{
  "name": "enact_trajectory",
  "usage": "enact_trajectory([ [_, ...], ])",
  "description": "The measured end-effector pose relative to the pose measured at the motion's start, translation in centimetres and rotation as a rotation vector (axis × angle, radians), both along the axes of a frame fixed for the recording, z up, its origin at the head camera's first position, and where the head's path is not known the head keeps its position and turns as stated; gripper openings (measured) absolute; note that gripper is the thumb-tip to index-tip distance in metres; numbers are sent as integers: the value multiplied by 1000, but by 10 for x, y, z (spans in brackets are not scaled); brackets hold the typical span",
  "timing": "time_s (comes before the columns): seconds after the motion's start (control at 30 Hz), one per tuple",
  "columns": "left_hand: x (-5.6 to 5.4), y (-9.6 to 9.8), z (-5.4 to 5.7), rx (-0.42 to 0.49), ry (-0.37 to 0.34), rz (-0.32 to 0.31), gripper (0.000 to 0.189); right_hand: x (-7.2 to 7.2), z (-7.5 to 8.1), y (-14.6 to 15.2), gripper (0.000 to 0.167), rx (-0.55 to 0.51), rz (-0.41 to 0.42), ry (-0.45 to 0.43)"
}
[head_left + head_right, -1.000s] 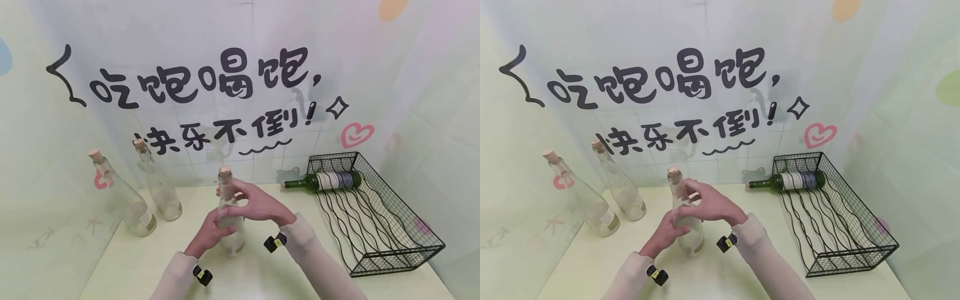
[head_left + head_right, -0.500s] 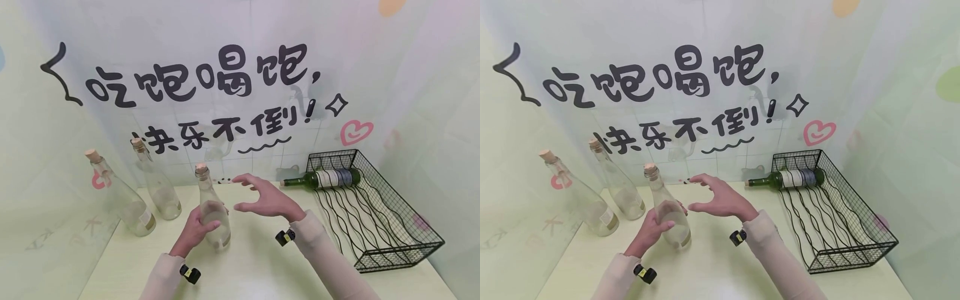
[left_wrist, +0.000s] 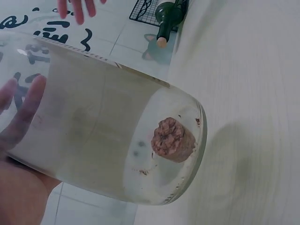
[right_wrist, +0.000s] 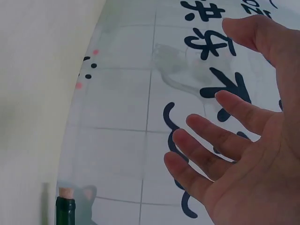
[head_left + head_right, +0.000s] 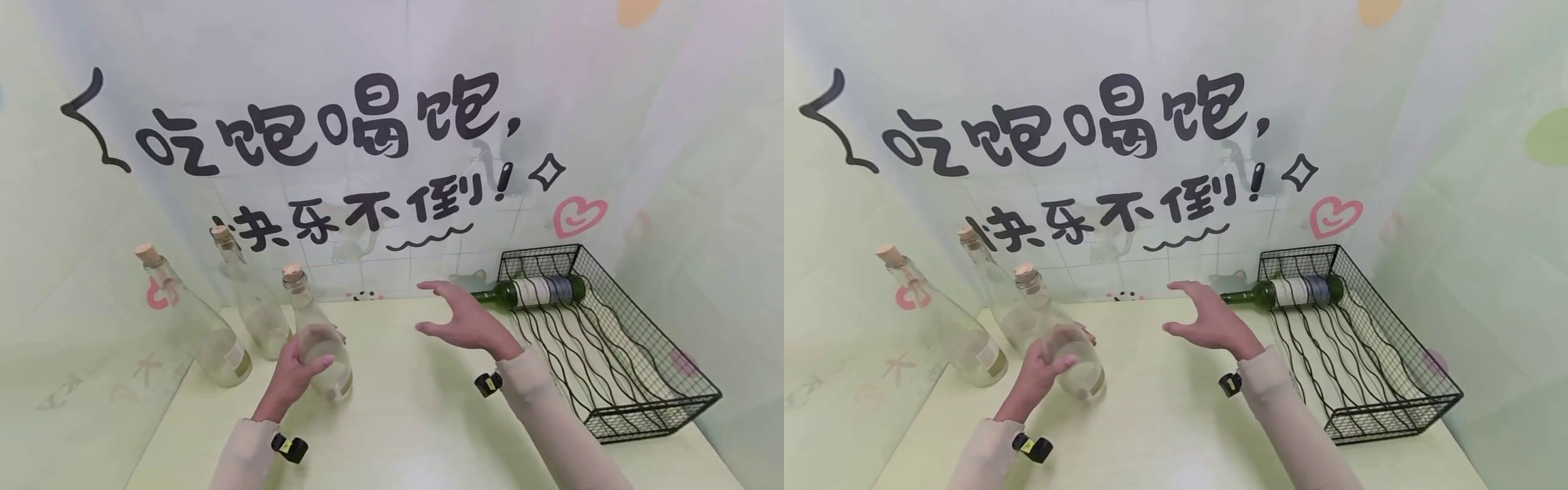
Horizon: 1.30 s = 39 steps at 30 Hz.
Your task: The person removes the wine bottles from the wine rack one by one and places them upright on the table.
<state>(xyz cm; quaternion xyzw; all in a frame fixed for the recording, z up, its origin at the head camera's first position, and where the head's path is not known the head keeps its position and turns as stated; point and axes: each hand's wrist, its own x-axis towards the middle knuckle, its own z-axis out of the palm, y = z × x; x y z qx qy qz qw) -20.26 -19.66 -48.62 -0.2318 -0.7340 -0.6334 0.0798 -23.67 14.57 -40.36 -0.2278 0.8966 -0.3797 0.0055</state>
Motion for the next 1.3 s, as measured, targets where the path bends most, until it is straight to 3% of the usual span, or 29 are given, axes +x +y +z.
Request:
enact_trajectory([
  [0.3, 4, -22, 2, 7, 36, 72, 34, -15, -11, 30, 65, 55, -107, 62],
  [0.53, 5, -39, 1, -20, 46, 104, 30, -24, -22, 57, 63, 97, -225, 30],
  [0.8, 9, -56, 5, -52, 40, 134, 26, -23, -23, 78, 67, 202, -376, 1],
  [1.13, 16, -75, 6, -98, 44, 321, 29, -18, -21, 100, 63, 267, -528, -40],
  [1.3, 16, -85, 6, -91, 73, 341, 27, -15, -18, 105, 66, 274, -573, -115],
])
